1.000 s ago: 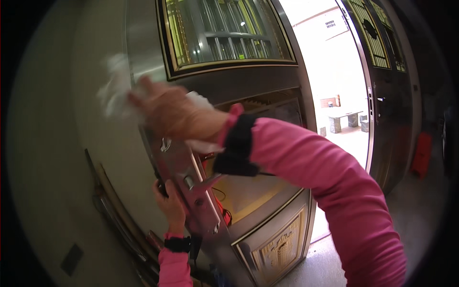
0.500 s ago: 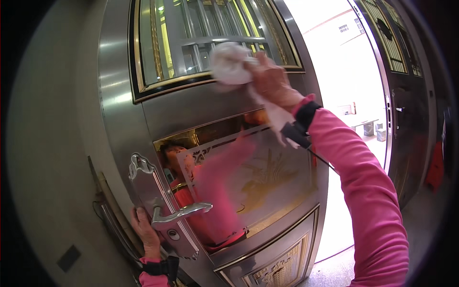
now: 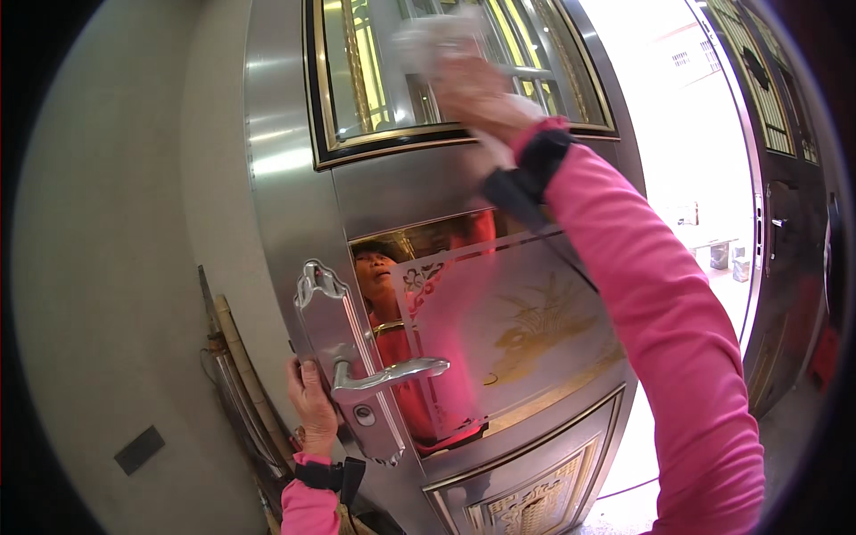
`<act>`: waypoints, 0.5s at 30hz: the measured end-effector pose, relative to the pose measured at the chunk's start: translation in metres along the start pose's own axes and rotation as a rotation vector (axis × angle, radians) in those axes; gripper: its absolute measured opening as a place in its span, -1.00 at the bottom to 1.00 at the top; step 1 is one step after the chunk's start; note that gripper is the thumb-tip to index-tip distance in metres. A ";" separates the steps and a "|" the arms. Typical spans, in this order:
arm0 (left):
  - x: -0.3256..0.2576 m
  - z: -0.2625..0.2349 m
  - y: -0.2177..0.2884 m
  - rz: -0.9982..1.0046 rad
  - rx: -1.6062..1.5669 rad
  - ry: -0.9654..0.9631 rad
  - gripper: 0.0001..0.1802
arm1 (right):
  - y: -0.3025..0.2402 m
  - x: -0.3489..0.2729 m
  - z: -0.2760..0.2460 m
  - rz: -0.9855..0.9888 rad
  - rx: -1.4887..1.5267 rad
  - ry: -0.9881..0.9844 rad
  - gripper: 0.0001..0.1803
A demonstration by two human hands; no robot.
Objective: The person is cleaning the glass panels and metal frame of a large door with a cloth.
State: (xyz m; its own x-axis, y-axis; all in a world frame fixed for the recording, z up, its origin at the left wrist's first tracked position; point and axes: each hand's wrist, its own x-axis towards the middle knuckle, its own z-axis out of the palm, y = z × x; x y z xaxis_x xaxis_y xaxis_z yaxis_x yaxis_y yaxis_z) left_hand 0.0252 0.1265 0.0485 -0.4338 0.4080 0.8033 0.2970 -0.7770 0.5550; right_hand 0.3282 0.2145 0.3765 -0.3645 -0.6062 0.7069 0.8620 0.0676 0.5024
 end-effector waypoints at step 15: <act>-0.005 -0.009 0.013 -0.007 0.106 0.050 -0.54 | 0.066 -0.029 -0.024 0.201 -0.100 -0.432 -0.72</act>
State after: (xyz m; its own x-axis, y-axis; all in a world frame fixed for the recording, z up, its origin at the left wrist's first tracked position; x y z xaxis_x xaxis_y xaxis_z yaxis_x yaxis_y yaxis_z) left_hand 0.0233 0.1104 0.0496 -0.4771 0.3872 0.7889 0.3810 -0.7178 0.5827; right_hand 0.4039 0.2179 0.3770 -0.2815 -0.2034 0.9378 0.9524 0.0601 0.2989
